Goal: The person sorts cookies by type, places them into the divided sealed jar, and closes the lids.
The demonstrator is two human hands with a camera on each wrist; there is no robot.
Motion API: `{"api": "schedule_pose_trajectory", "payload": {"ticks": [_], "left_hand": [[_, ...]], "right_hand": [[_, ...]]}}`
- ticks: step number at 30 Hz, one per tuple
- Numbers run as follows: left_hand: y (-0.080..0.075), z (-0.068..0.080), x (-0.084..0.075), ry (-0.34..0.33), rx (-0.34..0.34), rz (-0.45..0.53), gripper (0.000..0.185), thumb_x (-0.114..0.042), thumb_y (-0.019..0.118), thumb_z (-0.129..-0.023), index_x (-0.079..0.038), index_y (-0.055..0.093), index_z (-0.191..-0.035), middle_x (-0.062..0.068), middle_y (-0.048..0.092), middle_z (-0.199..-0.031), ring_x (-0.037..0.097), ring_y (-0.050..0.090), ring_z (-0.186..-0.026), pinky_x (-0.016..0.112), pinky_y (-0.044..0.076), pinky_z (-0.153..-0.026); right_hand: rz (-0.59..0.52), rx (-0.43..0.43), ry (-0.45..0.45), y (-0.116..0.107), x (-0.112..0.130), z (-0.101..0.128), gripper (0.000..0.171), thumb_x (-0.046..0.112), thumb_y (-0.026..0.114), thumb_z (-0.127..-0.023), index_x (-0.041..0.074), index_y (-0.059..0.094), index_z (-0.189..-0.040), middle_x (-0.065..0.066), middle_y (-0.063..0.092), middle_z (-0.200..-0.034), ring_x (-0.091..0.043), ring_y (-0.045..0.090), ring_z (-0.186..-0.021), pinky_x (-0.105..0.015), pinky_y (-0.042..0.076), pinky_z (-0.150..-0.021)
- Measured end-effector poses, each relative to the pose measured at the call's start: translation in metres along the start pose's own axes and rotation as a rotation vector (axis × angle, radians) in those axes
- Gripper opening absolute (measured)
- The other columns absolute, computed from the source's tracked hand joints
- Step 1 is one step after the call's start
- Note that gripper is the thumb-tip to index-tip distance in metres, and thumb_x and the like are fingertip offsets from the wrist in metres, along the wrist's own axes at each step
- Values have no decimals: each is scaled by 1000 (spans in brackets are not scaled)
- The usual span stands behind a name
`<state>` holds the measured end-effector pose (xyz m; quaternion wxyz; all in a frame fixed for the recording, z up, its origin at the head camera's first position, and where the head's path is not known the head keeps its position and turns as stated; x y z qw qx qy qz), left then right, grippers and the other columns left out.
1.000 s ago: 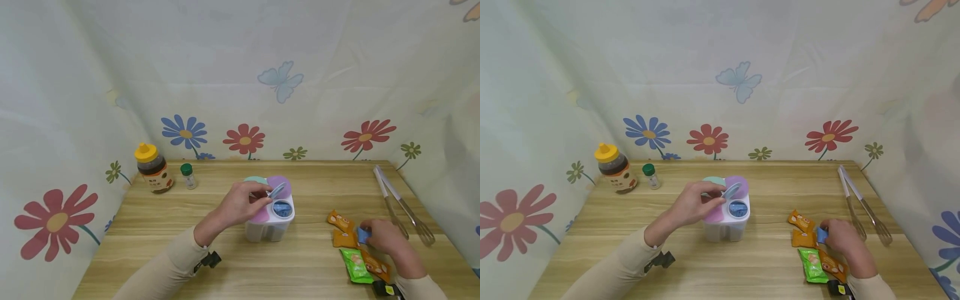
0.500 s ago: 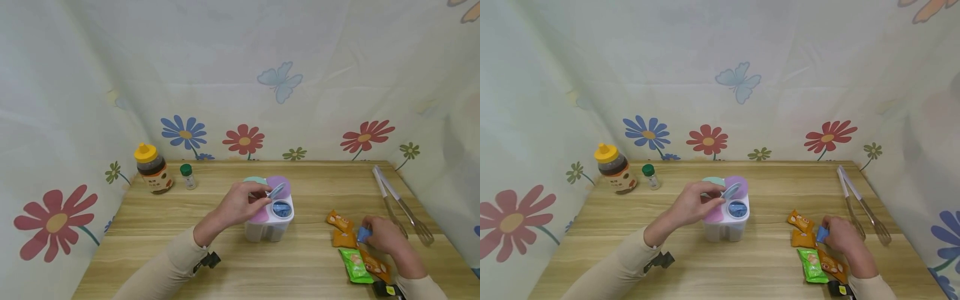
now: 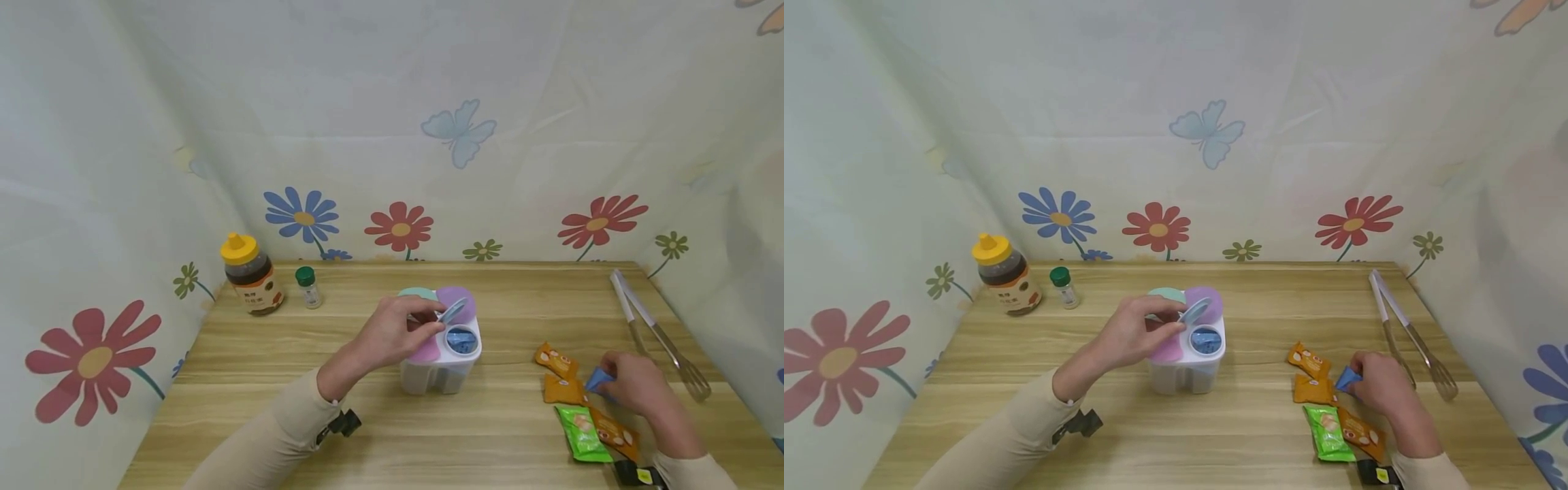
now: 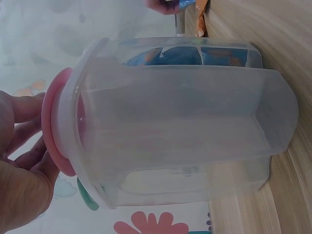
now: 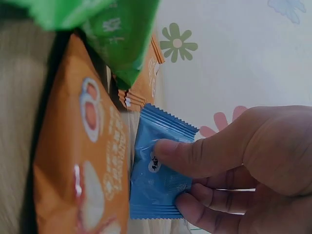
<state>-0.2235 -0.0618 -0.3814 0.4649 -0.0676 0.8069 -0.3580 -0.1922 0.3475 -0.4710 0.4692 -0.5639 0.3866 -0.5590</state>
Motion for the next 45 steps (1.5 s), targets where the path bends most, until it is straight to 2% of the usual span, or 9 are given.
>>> {"api": "schedule_pose_trajectory", "payload": {"ticks": [7,13,21,29,36,40,45], "left_hand": [[0,0,1,-10,-2,2,29,-16,75,-87,-11,72,-115,-1,71,-95,6,64,-83,15,54,-72],[0,0,1,-9,-5,2,28,-16,75,-86,-10,72,-114,-1,71,-95,6,64,-83,15,54,-71],[1,1,1,0,-12,1,28,-16,75,-86,-10,72,-114,-1,71,-94,6,64,-83,15,54,-71],[1,1,-1,-2,-6,7,29,-16,74,-87,-10,71,-115,0,71,-95,6,65,-84,15,54,-72],[1,1,-1,-28,1,9,30,-17,74,-87,-10,71,-116,-1,71,-96,7,65,-85,15,54,-72],[1,0,-1,-22,1,8,29,-16,74,-87,-11,71,-116,-1,71,-96,7,65,-85,15,54,-73],[1,0,0,-18,-1,14,29,-16,74,-87,-11,71,-115,-1,71,-96,6,65,-84,15,54,-72]], "right_hand": [[-5,-63,-1,-1,-2,4,17,8,77,-74,4,61,-77,-2,59,-70,-18,51,-63,-35,40,-56],[-30,-82,23,-3,-1,5,15,10,77,-76,7,62,-76,-1,60,-70,-16,51,-63,-33,39,-57],[-55,-120,27,-6,6,5,14,9,73,-79,4,62,-85,-3,64,-75,-18,56,-67,-36,44,-58],[-70,-140,0,-7,9,6,15,6,74,-79,6,61,-87,-2,64,-76,-17,56,-67,-33,42,-58],[-97,-255,-95,-11,15,7,22,6,77,-76,8,64,-94,0,67,-76,-16,61,-67,-34,44,-58],[-92,-331,-125,-14,21,6,23,5,80,-73,9,67,-92,-1,68,-74,-15,61,-64,-29,44,-55],[-101,-386,-146,-16,30,4,24,2,81,-71,9,68,-89,-3,70,-75,-15,62,-64,-25,46,-54]]}}
Point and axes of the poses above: each hand's wrist, its own z-axis away from the middle knuckle, its own y-axis out of the palm, x = y × z, the point moved 2 cm from there along -z, towards the middle knuckle
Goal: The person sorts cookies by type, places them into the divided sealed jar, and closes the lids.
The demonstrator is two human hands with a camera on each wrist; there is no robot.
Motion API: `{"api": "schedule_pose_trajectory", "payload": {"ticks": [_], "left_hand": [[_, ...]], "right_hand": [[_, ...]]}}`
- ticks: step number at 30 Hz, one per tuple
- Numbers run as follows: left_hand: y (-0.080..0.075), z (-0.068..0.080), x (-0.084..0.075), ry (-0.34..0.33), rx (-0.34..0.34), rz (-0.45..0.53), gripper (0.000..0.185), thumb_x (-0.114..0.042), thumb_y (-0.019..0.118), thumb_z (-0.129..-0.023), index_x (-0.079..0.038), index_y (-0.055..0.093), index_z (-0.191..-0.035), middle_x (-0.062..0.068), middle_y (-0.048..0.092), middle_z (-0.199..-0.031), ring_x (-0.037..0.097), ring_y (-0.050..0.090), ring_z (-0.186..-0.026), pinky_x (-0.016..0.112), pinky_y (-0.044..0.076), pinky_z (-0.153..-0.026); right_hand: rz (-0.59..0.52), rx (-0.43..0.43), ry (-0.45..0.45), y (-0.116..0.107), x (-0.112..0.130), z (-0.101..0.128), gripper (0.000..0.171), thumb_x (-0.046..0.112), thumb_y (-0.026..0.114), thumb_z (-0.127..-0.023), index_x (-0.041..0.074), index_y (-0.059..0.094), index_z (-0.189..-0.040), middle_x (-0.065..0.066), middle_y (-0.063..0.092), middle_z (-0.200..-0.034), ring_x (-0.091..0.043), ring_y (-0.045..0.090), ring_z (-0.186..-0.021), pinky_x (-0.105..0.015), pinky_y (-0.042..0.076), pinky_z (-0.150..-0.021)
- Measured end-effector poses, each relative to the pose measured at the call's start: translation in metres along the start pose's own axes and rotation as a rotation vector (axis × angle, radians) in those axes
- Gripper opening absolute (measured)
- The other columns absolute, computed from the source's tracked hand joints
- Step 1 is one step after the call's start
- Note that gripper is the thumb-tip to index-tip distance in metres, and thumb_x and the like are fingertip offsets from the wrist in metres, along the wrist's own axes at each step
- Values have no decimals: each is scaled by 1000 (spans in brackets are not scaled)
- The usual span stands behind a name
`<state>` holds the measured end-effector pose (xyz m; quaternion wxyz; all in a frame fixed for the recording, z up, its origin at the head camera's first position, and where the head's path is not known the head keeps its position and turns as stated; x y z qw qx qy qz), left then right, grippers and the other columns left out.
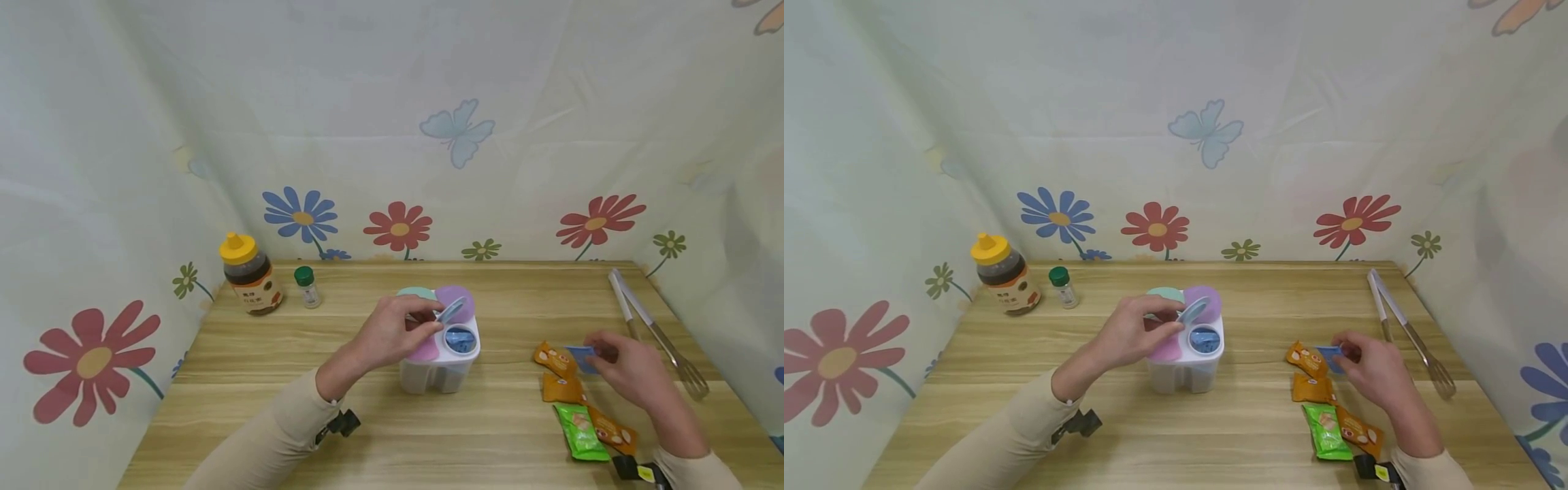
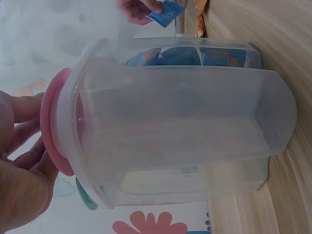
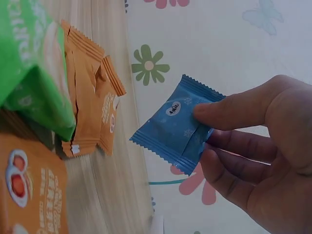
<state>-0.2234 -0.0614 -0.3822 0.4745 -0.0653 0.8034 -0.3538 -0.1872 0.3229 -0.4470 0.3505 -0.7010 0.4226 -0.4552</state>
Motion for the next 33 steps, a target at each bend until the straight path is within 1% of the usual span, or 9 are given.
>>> {"api": "schedule_pose_trajectory", "payload": {"ticks": [6,15,20,22,24,28,31,33], "left_hand": [[-1,0,0,0,-1,2,29,-15,75,-87,-11,71,-115,-1,71,-96,6,65,-84,16,54,-72],[-2,0,-2,-9,2,3,30,-16,74,-87,-11,71,-116,-1,70,-97,7,64,-84,16,54,-72],[-1,0,-3,-8,6,8,30,-16,74,-87,-11,71,-116,-1,70,-97,7,64,-84,15,54,-72],[-1,0,-3,-10,5,8,30,-16,74,-87,-11,71,-116,-1,70,-97,7,64,-85,15,54,-72],[-1,0,-2,-12,3,8,30,-16,74,-87,-11,71,-117,-1,70,-97,7,64,-85,16,54,-72],[-2,0,-2,-12,1,9,30,-16,75,-87,-11,71,-117,-1,70,-97,7,64,-84,16,54,-72],[-2,0,-2,-10,1,11,30,-16,75,-87,-11,71,-116,-1,71,-97,7,64,-84,16,54,-72],[-1,1,-1,-10,2,10,31,-16,75,-87,-11,71,-117,-1,70,-97,7,64,-84,16,54,-72]], "right_hand": [[-28,-16,3,1,9,-5,22,1,81,-72,7,70,-90,-6,71,-77,-17,63,-65,-24,48,-54],[-53,-33,-22,2,19,-12,18,3,80,-74,8,70,-89,-5,71,-75,-14,62,-62,-23,48,-52],[-88,-67,-21,1,24,-13,19,1,80,-74,7,71,-89,-7,72,-76,-18,64,-62,-21,48,-52],[-104,-86,-31,1,27,-13,20,0,80,-74,6,71,-90,-9,72,-77,-21,66,-63,-21,49,-52],[-115,-102,-46,1,30,-12,20,-1,80,-74,5,71,-91,-11,73,-78,-23,68,-64,-24,52,-53],[-138,-127,-56,1,38,-13,21,0,80,-74,6,72,-93,-10,74,-81,-26,70,-67,-24,53,-55],[-152,-132,-46,0,44,-13,21,1,81,-75,7,72,-93,-9,74,-81,-23,69,-68,-19,51,-57],[-160,-130,-49,1,47,-13,21,0,80,-75,7,72,-93,-8,74,-82,-21,68,-68,-19,51,-58]]}}
Point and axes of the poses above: each hand's wrist, its own z-axis away from the middle knuckle, its own y-axis out of the palm, x = y × z, the point moved 2 cm from there along -z, towards the middle knuckle
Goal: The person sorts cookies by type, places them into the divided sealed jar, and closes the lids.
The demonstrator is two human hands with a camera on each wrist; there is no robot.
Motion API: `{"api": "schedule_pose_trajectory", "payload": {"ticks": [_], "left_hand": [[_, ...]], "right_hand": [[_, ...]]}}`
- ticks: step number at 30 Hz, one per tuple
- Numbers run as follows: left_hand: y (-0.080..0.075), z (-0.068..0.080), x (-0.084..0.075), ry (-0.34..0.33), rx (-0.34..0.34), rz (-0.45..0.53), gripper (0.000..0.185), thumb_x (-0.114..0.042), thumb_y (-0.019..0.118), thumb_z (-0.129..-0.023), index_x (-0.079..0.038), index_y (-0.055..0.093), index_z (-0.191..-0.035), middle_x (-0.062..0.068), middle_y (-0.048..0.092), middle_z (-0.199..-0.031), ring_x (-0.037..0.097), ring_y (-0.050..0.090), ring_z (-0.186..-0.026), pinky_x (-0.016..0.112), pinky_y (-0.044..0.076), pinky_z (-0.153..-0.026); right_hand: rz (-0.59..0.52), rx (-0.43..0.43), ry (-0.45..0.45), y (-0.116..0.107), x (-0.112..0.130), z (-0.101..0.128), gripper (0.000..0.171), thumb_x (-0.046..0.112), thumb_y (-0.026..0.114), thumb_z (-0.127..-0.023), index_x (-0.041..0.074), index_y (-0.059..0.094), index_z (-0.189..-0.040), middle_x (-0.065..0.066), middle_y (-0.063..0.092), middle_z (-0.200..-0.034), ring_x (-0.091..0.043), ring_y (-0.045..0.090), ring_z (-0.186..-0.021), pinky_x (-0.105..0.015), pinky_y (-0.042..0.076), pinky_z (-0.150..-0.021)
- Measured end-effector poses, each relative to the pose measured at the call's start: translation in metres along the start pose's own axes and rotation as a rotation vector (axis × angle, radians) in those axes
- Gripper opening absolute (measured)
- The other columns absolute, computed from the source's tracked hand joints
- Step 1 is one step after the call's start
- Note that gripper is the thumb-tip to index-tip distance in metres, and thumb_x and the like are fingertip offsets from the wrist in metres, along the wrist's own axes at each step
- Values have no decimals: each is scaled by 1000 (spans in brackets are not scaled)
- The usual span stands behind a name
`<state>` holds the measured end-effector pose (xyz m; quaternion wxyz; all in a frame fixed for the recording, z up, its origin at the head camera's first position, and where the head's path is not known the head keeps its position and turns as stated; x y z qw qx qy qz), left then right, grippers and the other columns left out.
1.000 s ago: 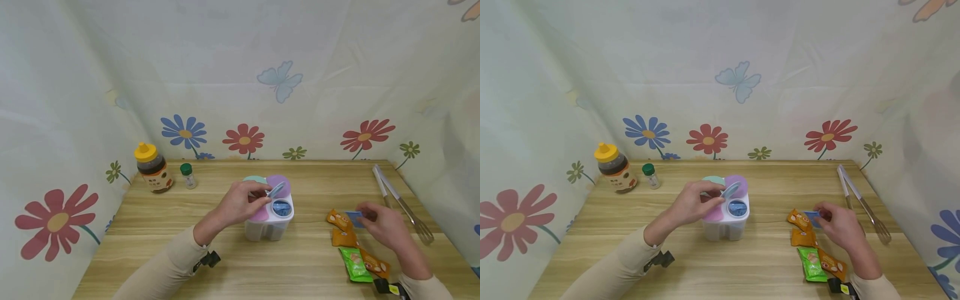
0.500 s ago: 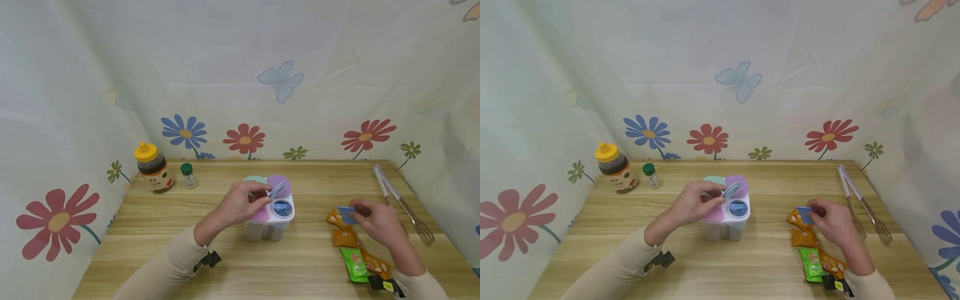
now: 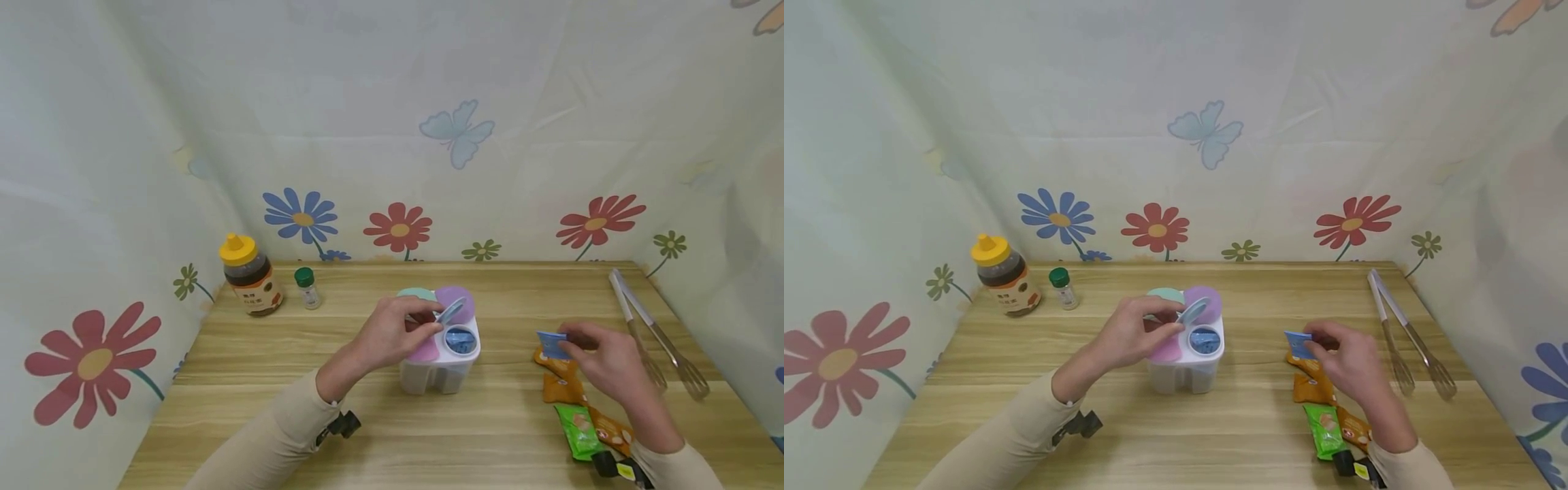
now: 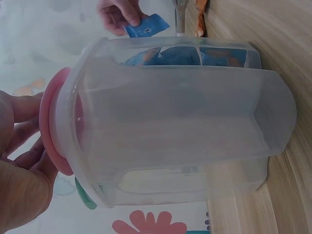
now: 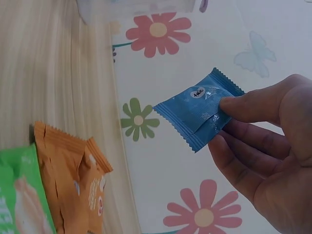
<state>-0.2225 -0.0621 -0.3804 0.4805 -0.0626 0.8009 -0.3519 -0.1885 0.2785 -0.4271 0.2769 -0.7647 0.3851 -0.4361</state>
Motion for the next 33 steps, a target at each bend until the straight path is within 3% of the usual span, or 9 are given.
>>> {"api": "schedule_pose_trajectory", "payload": {"ticks": [9,17,24,33], "left_hand": [[0,1,1,9,-8,-5,30,-17,75,-87,-11,71,-116,-1,71,-97,7,64,-84,16,54,-71],[1,0,1,8,-9,-11,30,-17,75,-87,-11,71,-116,-2,71,-96,6,64,-84,16,54,-71],[1,-1,0,2,-7,-13,30,-17,75,-87,-11,71,-116,-1,71,-96,6,64,-83,16,54,-71],[1,-1,-1,8,-11,-16,30,-17,75,-87,-11,71,-115,-2,70,-96,6,64,-83,16,54,-72]], "right_hand": [[-25,-11,-28,0,15,-3,21,2,79,-77,8,72,-96,-8,74,-86,-18,69,-72,-13,50,-61],[-97,-34,-73,0,26,-9,22,-2,79,-75,6,72,-95,-7,74,-87,-1,64,-73,-4,46,-66],[-164,-67,-157,-1,35,-15,27,-9,81,-70,3,72,-93,-6,73,-88,0,64,-75,-4,48,-71],[-200,-91,-193,-5,48,-19,28,-9,81,-70,6,73,-91,-5,73,-86,0,64,-74,-7,50,-69]]}}
Point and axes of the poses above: each hand's wrist, its own z-axis away from the middle knuckle, its own y-axis out of the palm, x = y × z, the point moved 2 cm from there along -z, towards the middle knuckle
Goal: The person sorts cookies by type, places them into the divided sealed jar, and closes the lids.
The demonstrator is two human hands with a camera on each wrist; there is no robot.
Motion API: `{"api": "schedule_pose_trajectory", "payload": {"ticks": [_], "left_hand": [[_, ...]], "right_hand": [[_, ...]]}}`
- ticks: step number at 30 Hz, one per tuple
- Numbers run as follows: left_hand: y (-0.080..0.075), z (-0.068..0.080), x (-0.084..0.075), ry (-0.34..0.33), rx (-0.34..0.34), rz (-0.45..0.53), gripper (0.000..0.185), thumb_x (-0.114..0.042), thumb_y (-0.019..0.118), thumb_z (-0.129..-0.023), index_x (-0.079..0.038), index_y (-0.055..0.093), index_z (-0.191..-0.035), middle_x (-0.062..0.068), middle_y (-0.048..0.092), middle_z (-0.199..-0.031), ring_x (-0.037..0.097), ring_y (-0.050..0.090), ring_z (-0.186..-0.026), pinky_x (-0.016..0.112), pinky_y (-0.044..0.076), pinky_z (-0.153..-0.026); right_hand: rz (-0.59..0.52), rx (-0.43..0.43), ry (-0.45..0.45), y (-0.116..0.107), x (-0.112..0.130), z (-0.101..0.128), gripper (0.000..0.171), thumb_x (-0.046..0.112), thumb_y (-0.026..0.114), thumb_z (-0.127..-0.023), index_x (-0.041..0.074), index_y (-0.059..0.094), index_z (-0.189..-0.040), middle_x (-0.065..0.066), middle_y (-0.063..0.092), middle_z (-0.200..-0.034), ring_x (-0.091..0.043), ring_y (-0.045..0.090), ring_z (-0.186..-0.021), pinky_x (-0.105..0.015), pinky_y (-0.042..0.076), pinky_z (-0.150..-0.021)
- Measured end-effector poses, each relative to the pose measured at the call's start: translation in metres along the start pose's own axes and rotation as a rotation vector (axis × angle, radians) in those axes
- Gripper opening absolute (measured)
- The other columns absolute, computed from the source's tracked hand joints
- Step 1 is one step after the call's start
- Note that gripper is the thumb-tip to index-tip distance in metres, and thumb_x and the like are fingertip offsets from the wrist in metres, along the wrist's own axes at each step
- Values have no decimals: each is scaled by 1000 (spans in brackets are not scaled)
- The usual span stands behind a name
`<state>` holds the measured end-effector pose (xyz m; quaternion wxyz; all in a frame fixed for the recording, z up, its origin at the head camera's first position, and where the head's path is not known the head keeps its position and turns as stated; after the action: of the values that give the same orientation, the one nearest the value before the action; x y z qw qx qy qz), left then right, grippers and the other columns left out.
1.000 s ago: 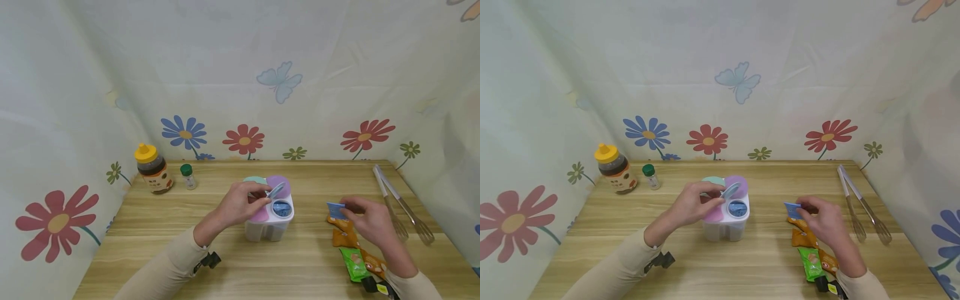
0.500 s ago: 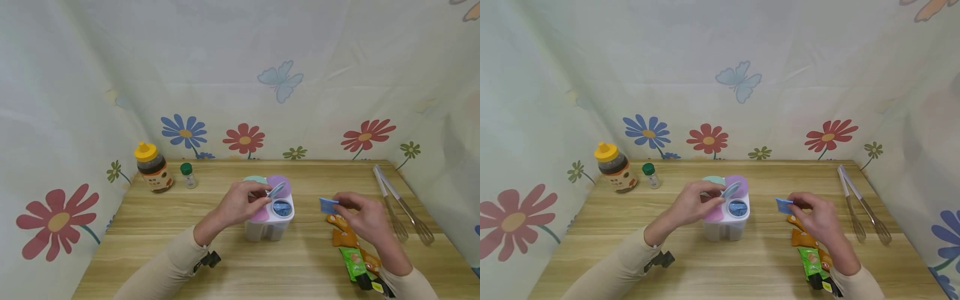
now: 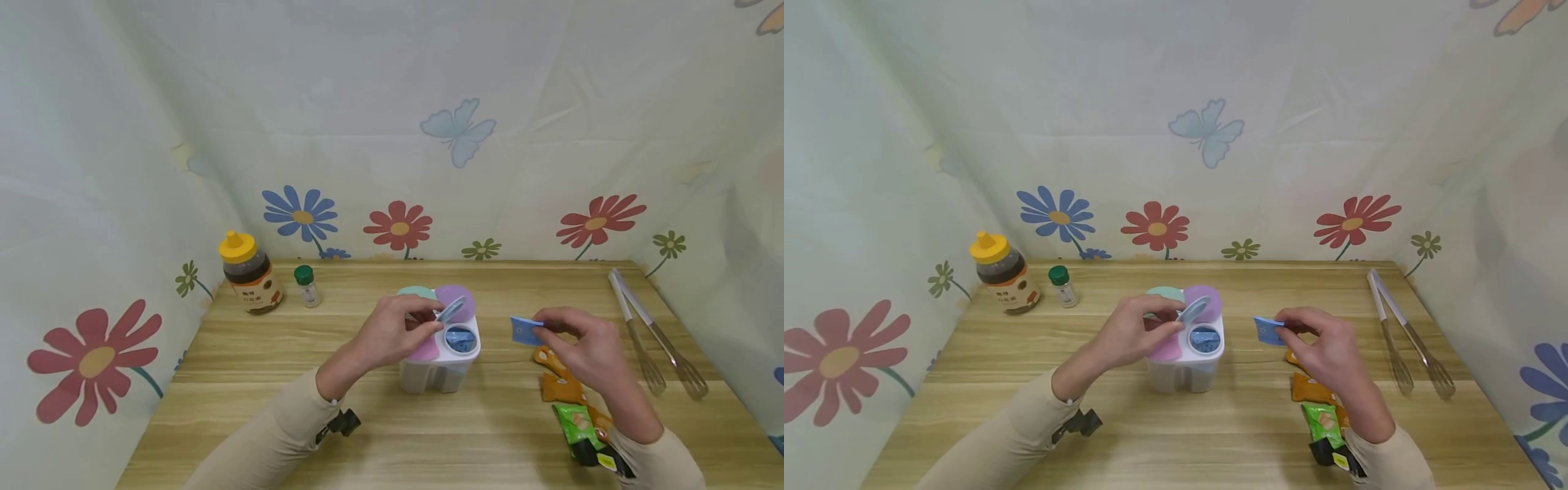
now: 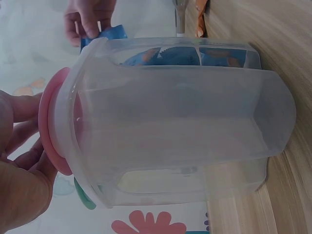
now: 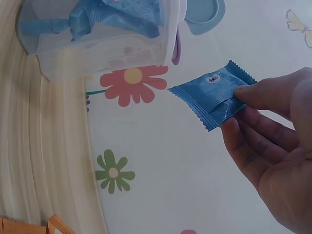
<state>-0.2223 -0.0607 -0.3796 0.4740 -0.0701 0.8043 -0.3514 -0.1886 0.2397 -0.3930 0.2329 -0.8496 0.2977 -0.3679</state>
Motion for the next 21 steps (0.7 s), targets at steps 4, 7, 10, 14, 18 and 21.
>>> {"api": "schedule_pose_trajectory", "payload": {"ticks": [4,7,10,14,18,21], "left_hand": [[0,0,0,1,2,3,30,-17,75,-87,-11,71,-116,-1,70,-96,6,64,-84,16,54,-72],[0,0,0,2,6,5,30,-17,74,-87,-11,71,-116,-1,70,-97,6,64,-84,15,54,-72],[0,0,1,0,4,0,30,-17,75,-87,-11,71,-116,-2,70,-97,6,64,-84,15,54,-72],[-1,0,1,0,-4,1,30,-17,75,-86,-11,71,-116,-2,71,-96,6,64,-84,16,54,-71],[0,0,1,6,-4,5,30,-16,75,-86,-10,71,-115,-1,71,-95,6,64,-83,16,54,-70],[0,1,1,7,-3,3,30,-16,75,-86,-10,71,-115,-1,71,-95,6,64,-83,16,54,-71]], "right_hand": [[-1,-8,-25,1,4,-2,29,-9,81,-69,9,72,-90,-3,73,-85,3,63,-74,-7,50,-70],[-23,-6,-49,1,7,-2,30,-10,81,-68,10,72,-89,-1,73,-84,6,63,-75,-6,49,-72],[-93,-2,-75,1,11,-4,32,-14,79,-68,8,71,-90,-3,73,-84,5,63,-76,-8,50,-74],[-195,5,-101,2,17,-6,35,-20,76,-68,6,70,-92,-7,72,-85,1,64,-76,-10,51,-74],[-257,7,-125,3,22,-9,38,-23,75,-67,4,70,-93,-8,71,-86,-2,65,-77,-12,53,-74],[-275,8,-133,4,25,-10,39,-24,74,-66,4,70,-93,-7,71,-87,-3,65,-78,-13,53,-76]]}}
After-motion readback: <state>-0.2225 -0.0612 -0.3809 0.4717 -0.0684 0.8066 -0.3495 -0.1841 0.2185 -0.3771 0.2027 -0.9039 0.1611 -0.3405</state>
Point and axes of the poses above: each hand's wrist, its own z-axis away from the middle knuckle, its own y-axis out of the palm, x = y × z, the point moved 2 cm from there along -z, towards the middle knuckle
